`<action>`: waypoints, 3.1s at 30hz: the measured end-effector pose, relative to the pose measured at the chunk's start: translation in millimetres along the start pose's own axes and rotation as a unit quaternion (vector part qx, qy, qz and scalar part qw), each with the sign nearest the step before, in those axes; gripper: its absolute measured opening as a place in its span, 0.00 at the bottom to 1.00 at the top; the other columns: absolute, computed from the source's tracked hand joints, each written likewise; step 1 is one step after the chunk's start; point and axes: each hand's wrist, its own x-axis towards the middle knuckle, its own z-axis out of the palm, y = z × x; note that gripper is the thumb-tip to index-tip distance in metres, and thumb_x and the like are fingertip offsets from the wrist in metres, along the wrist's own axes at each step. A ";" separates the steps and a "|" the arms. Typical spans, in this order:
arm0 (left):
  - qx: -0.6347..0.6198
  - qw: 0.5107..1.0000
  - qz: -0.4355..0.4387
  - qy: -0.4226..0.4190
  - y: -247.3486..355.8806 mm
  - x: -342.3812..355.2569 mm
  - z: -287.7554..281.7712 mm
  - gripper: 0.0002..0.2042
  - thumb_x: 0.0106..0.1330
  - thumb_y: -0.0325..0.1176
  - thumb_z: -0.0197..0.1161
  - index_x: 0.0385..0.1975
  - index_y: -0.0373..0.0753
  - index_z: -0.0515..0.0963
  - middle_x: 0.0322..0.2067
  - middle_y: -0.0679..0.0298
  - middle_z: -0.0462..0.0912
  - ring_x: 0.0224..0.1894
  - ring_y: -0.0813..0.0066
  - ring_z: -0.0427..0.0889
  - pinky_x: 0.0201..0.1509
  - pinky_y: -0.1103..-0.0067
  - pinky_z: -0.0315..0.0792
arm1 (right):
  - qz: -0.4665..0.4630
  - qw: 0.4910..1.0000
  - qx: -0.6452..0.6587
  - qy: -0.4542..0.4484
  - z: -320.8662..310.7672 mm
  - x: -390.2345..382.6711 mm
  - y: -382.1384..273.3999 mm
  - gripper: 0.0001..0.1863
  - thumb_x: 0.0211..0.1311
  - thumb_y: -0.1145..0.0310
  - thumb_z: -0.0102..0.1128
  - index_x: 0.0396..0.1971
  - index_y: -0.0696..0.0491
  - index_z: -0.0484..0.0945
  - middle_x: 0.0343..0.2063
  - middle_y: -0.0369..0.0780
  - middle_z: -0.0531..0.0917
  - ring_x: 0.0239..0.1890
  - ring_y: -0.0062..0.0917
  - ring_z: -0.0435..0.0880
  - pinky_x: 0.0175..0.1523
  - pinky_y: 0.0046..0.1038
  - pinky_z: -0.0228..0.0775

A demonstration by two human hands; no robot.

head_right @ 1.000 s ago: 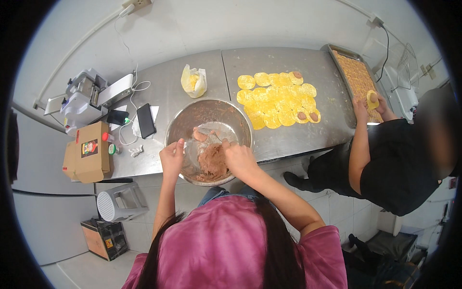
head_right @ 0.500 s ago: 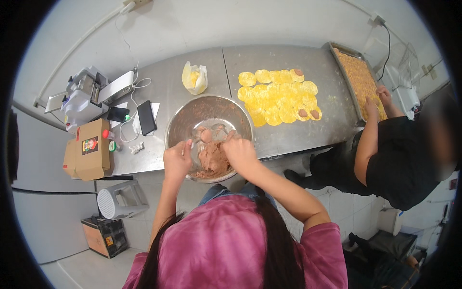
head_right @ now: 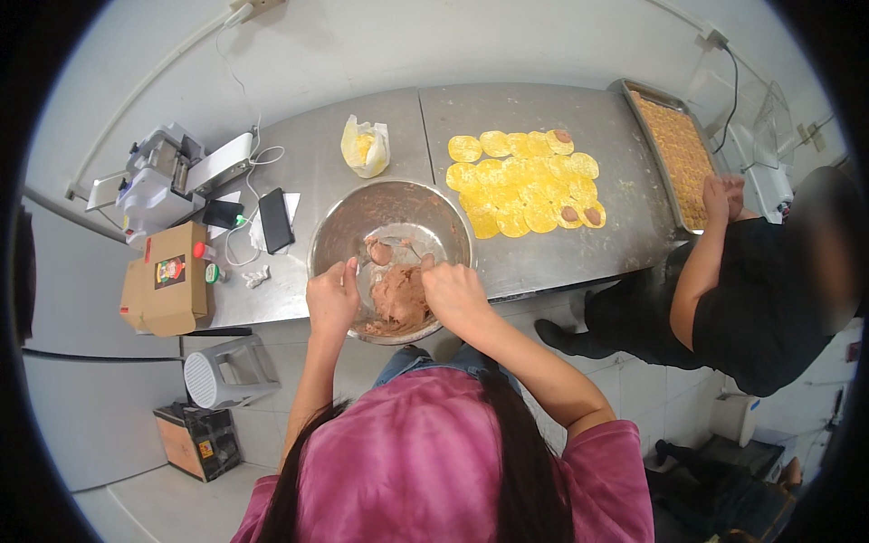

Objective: The person scoops a brown paste from a metal bowl using a spoon and places it onto yellow dough circles arranged on a stainless steel table. Another person is visible in the background working with a tray of similar items.

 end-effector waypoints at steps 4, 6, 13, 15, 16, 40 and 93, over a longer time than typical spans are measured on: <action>0.015 1.000 0.023 0.001 2.2 0.7 1.3 0.14 0.61 0.35 0.55 0.15 0.35 0.73 0.11 0.50 0.72 0.15 0.51 0.74 0.20 0.64 0.67 | -0.011 1.000 0.002 -0.008 1.2 2.1 -1.1 0.09 0.48 0.77 0.47 0.29 0.65 0.73 0.19 0.49 0.79 0.22 0.39 0.81 0.24 0.34 0.74; 0.026 0.998 0.051 -0.001 2.3 1.8 3.3 0.14 0.61 0.35 0.55 0.15 0.35 0.73 0.11 0.51 0.73 0.15 0.52 0.75 0.19 0.64 0.68 | -0.013 1.000 -0.012 0.008 2.5 2.7 -4.6 0.07 0.48 0.77 0.48 0.26 0.64 0.74 0.19 0.50 0.79 0.22 0.39 0.81 0.24 0.33 0.74; 0.094 0.986 0.141 -0.013 -2.6 -1.7 15.7 0.13 0.61 0.35 0.56 0.16 0.38 0.70 0.09 0.55 0.73 0.11 0.59 0.75 0.14 0.69 0.67 | 0.002 0.962 0.247 -0.116 28.4 31.0 44.2 0.07 0.54 0.75 0.50 0.26 0.59 0.78 0.11 0.41 0.74 0.11 0.24 0.73 0.14 0.25 0.62; 0.117 0.982 0.148 -0.009 -2.9 -4.5 16.6 0.13 0.61 0.35 0.56 0.15 0.39 0.69 0.08 0.56 0.73 0.10 0.60 0.74 0.13 0.70 0.67 | 0.157 0.762 0.524 -0.347 6.8 38.4 54.1 0.08 0.59 0.72 0.50 0.29 0.58 0.79 0.09 0.36 0.70 0.06 0.17 0.64 0.10 0.21 0.52; 0.123 0.981 0.149 -0.005 -1.9 -4.8 17.7 0.13 0.61 0.36 0.56 0.15 0.39 0.68 0.08 0.57 0.73 0.10 0.61 0.74 0.13 0.71 0.67 | 0.177 0.698 0.594 -0.358 6.8 34.0 59.5 0.12 0.63 0.66 0.50 0.34 0.58 0.79 0.08 0.30 0.64 0.06 0.11 0.51 0.10 0.17 0.40; 0.027 0.996 -0.013 -0.081 -10.6 -13.0 27.7 0.17 0.62 0.37 0.54 0.14 0.33 0.72 0.11 0.47 0.71 0.16 0.47 0.72 0.21 0.63 0.65 | 0.348 0.916 -0.035 0.196 70.9 -53.9 212.8 0.07 0.56 0.71 0.49 0.28 0.56 0.75 0.19 0.53 0.77 0.23 0.48 0.78 0.28 0.45 0.69; -0.188 0.942 -0.190 0.202 -39.0 -30.3 41.7 0.16 0.65 0.33 0.54 0.15 0.32 0.69 0.08 0.62 0.64 0.13 0.83 0.58 0.16 0.79 0.57 | -0.157 0.912 0.176 -0.336 61.1 29.0 2.4 0.08 0.46 0.76 0.51 0.24 0.65 0.77 0.25 0.55 0.77 0.32 0.42 0.79 0.38 0.35 0.69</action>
